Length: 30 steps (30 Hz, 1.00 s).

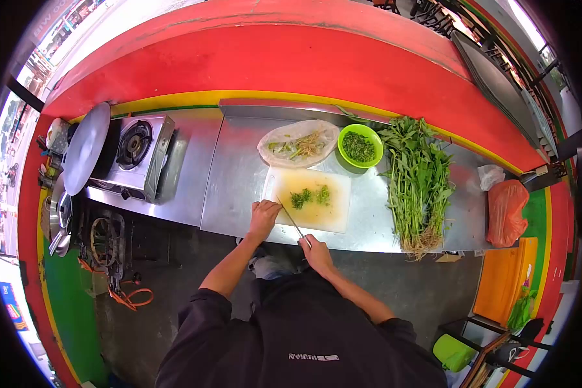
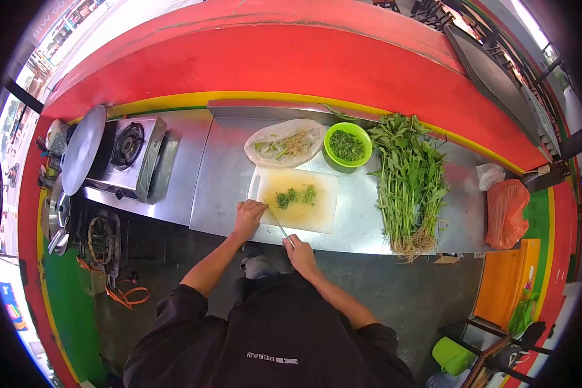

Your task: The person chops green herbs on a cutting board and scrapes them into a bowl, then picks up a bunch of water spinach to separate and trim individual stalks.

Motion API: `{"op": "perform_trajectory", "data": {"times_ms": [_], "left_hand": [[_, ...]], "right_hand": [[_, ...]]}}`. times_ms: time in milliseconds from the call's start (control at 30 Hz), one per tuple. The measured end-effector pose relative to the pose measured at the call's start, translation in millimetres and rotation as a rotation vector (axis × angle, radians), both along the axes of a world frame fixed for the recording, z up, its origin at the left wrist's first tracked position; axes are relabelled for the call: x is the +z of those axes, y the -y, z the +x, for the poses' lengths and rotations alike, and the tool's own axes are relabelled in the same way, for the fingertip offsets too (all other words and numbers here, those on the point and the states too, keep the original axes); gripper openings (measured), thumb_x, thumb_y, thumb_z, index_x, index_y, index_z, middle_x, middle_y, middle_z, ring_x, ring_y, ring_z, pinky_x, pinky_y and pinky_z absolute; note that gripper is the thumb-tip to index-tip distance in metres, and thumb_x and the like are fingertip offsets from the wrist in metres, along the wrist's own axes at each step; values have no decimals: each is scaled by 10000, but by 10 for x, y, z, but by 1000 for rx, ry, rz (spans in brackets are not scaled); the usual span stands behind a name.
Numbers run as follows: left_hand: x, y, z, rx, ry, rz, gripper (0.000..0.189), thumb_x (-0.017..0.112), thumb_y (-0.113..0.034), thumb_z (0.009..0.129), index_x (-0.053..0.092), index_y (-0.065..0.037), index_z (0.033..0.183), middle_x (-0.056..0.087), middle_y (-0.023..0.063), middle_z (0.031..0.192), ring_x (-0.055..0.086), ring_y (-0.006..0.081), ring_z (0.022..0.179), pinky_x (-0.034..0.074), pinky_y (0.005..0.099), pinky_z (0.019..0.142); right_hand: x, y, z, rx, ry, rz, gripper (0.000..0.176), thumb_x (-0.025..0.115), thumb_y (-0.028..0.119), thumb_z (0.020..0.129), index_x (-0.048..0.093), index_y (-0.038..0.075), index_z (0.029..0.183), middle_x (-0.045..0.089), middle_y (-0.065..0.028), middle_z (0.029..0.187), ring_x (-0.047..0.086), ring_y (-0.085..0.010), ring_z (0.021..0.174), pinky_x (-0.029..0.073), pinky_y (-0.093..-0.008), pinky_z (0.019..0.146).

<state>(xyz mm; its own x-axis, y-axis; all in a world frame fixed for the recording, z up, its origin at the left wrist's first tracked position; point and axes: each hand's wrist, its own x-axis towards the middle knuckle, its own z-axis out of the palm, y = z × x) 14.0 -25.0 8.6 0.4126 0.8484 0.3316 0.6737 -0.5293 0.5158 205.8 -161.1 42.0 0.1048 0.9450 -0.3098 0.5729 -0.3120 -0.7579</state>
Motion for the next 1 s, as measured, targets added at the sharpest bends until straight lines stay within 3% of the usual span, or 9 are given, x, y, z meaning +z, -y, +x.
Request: {"op": "perform_trajectory", "data": {"times_ms": [133, 200, 533, 733, 1000], "left_hand": [[-4, 7, 13, 14, -16, 56, 109, 653, -125, 853, 715, -121, 942, 665, -4, 909, 600, 184, 949, 382, 384, 845], [-3, 13, 22, 22, -60, 74, 114, 648, -127, 855, 719, -123, 944, 656, -8, 921, 592, 183, 952, 383, 384, 842], [-35, 34, 25, 51, -134, 45, 119, 645, -118, 848, 716, -123, 943, 622, -7, 903, 585, 183, 929, 389, 389, 828], [-21, 47, -46, 35, -99, 14, 176, 642, -86, 841, 732, -132, 985, 654, -9, 946, 602, 181, 973, 390, 396, 826], [-48, 38, -33, 36, -109, 61, 157, 612, -101, 838, 718, -145, 946, 647, -31, 928, 601, 161, 939, 377, 381, 841]], "right_hand": [[-23, 7, -8, 2, 20, 10, 307, 544, 355, 989, 637, 64, 1014, 652, -235, 696, 648, -454, 704, 489, -507, 635], [-17, 1, -13, 13, 18, 12, 317, 539, 387, 982, 599, 80, 1034, 649, -272, 731, 630, -505, 740, 486, -584, 655], [-53, -143, -123, 77, 207, 27, 256, 529, 326, 994, 587, 81, 1040, 653, -246, 728, 637, -473, 720, 474, -564, 629], [-66, -141, -79, -5, -4, 27, 258, 556, 327, 986, 612, 89, 1067, 658, -247, 744, 638, -474, 728, 483, -527, 627], [-117, -80, -84, 19, -15, 47, 264, 564, 331, 979, 621, 79, 1030, 637, -257, 708, 628, -486, 731, 475, -529, 626]]}}
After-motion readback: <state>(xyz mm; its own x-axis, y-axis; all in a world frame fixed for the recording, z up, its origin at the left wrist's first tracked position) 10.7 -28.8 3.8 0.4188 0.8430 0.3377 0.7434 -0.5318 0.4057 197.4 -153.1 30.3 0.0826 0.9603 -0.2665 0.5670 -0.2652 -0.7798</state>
